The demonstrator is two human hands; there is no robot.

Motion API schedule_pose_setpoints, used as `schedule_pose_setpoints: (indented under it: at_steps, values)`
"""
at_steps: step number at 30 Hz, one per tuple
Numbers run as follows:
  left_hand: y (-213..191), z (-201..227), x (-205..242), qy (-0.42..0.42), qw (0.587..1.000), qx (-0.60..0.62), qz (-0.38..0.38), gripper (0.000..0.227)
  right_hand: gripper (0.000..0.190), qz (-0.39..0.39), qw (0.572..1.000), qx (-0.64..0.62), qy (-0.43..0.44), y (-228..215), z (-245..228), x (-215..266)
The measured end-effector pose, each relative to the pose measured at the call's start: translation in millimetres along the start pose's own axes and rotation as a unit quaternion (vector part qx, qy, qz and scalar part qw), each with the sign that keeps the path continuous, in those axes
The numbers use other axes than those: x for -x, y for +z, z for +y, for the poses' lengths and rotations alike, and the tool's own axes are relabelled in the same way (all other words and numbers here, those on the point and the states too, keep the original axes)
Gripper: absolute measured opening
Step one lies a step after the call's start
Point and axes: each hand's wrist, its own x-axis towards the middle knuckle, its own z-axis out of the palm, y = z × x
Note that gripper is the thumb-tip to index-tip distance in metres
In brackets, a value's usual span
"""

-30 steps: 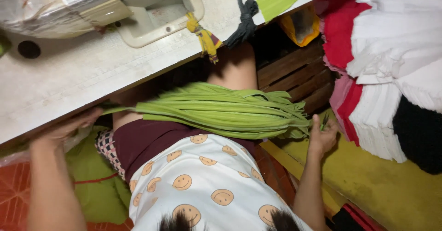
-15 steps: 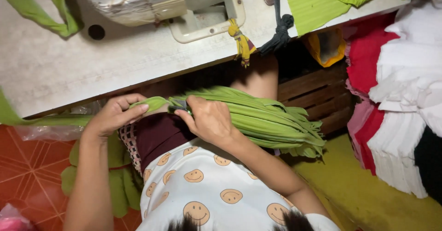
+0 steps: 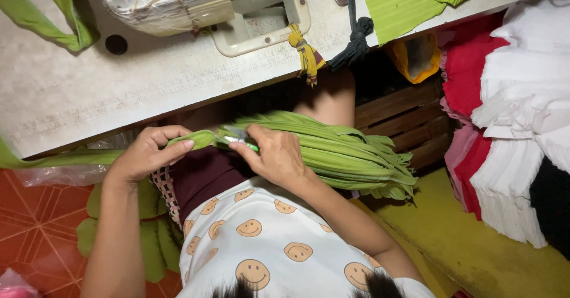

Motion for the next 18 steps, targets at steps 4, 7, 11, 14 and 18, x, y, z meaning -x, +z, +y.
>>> schedule_pose_setpoints:
  at_steps: [4,7,11,14,18]
  values:
    - [6,6,-3,0.013,1.0,-0.015,-0.019,0.016,0.037,-0.029,1.0,0.007,-0.01,1,-11,2]
    - [7,11,-3,0.014,0.999,-0.024,-0.03,0.016,0.034,-0.033,0.999,0.022,-0.022,14,-10,-5]
    - [5,9,1,0.018,0.999,-0.036,-0.03,0.017,0.032,-0.032,0.999,0.018,-0.019,21,2,-3]
    - [7,13,0,0.026,0.998,-0.046,-0.037,0.016,0.031,-0.028,0.986,-0.128,0.105,27,35,8]
    - [47,37,-23,0.054,0.994,-0.061,-0.074,0.013,0.051,-0.062,0.834,-0.533,0.126,19,47,37]
